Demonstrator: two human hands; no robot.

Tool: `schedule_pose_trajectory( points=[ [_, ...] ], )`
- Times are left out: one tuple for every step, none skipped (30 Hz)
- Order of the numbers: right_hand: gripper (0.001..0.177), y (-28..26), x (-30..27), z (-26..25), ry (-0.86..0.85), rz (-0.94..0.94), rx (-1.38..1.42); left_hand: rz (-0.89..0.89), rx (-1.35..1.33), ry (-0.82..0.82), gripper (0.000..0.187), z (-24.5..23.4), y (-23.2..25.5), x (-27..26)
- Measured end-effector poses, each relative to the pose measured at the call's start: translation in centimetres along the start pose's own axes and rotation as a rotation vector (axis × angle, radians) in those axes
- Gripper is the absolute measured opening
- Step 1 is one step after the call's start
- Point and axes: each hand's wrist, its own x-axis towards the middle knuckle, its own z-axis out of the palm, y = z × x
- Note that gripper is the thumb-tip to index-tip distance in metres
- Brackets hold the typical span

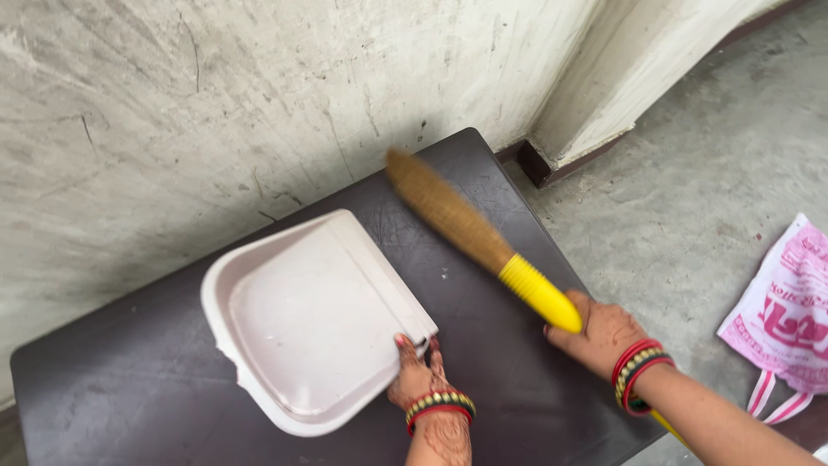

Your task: The person organizes items on a balcony, placing a basket of goods and a bag of toys on the floor. They then use a broom and dustpan to sweep debris from a dark plastic storage box and the surrounding floor area.

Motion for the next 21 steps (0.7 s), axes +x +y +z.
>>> schedule_pose_trajectory(
  points=[
    [0.057,0.5,0.8,-0.7,0.029,0.012,-0.012,-0.009,-0.006,0.012,0.051,0.8,-0.1,-0.1],
    [0.066,0.7,1.6,-1.1,0.070,-0.041,0.001,0.002,-0.033,0.000,0.051,1.6,-0.4,-0.1],
    [0.076,0.7,2.5,-1.4,0.111,-0.095,0.015,0.014,-0.061,-0.011,0.052,2.4,-0.6,-0.1],
    [0.088,0.5,3.3,-1.6,0.154,-0.149,0.031,0.028,-0.088,-0.027,0.052,3.2,-0.8,-0.1],
    [0.090,0.0,4.0,-1.6,0.157,-0.187,0.013,0.037,-0.084,0.005,0.051,3.8,-0.9,0.0],
    [0.093,-0.7,4.7,-1.4,0.162,-0.222,-0.002,0.047,-0.077,0.033,0.049,4.4,-1.0,0.1],
    [0.096,-1.3,5.1,-1.3,0.168,-0.258,-0.016,0.056,-0.069,0.061,0.047,4.9,-1.1,0.3],
    [0.096,-1.7,5.2,-0.9,0.127,-0.256,-0.017,0.065,-0.116,0.073,0.046,5.1,-1.2,0.5],
    [0.096,-2.2,5.0,-0.6,0.085,-0.254,-0.018,0.072,-0.153,0.086,0.046,5.3,-1.3,0.8],
    [0.096,-2.6,4.8,-0.2,0.044,-0.250,-0.019,0.077,-0.174,0.098,0.046,5.4,-1.4,1.0],
    [0.096,-2.9,4.4,0.1,0.020,-0.264,-0.009,0.078,-0.188,0.105,0.046,5.4,-1.5,1.3],
    [0.095,-3.2,3.9,0.5,-0.006,-0.277,0.001,0.077,-0.191,0.111,0.046,5.3,-1.7,1.6],
    [0.095,-3.3,3.4,0.7,-0.031,-0.291,0.010,0.074,-0.197,0.116,0.046,5.1,-1.7,2.0],
    [0.093,-3.2,2.9,1.0,-0.054,-0.332,-0.001,0.072,-0.193,0.116,0.047,4.9,-1.7,2.3],
    [0.091,-3.0,2.3,1.2,-0.076,-0.373,-0.013,0.070,-0.191,0.113,0.047,4.7,-1.8,2.6],
    [0.090,-2.8,1.9,1.4,-0.098,-0.412,-0.023,0.068,-0.186,0.109,0.047,4.7,-1.9,3.0],
    [0.089,-2.3,1.8,1.3,-0.101,-0.446,0.008,0.067,-0.183,0.101,0.047,4.8,-2.0,3.3],
    [0.088,-1.4,1.5,1.2,-0.106,-0.476,0.038,0.065,-0.180,0.095,0.047,4.8,-2.3,3.5],
    [0.088,-0.6,1.5,1.0,-0.112,-0.506,0.067,0.067,-0.176,0.088,0.047,4.8,-2.5,3.8],
    [0.089,0.1,1.6,0.9,-0.076,-0.480,0.074,0.064,-0.178,0.087,0.048,4.8,-2.5,4.0],
    [0.091,0.8,2.0,0.6,-0.041,-0.454,0.081,0.062,-0.176,0.086,0.048,4.8,-2.6,4.1]
  ],
)
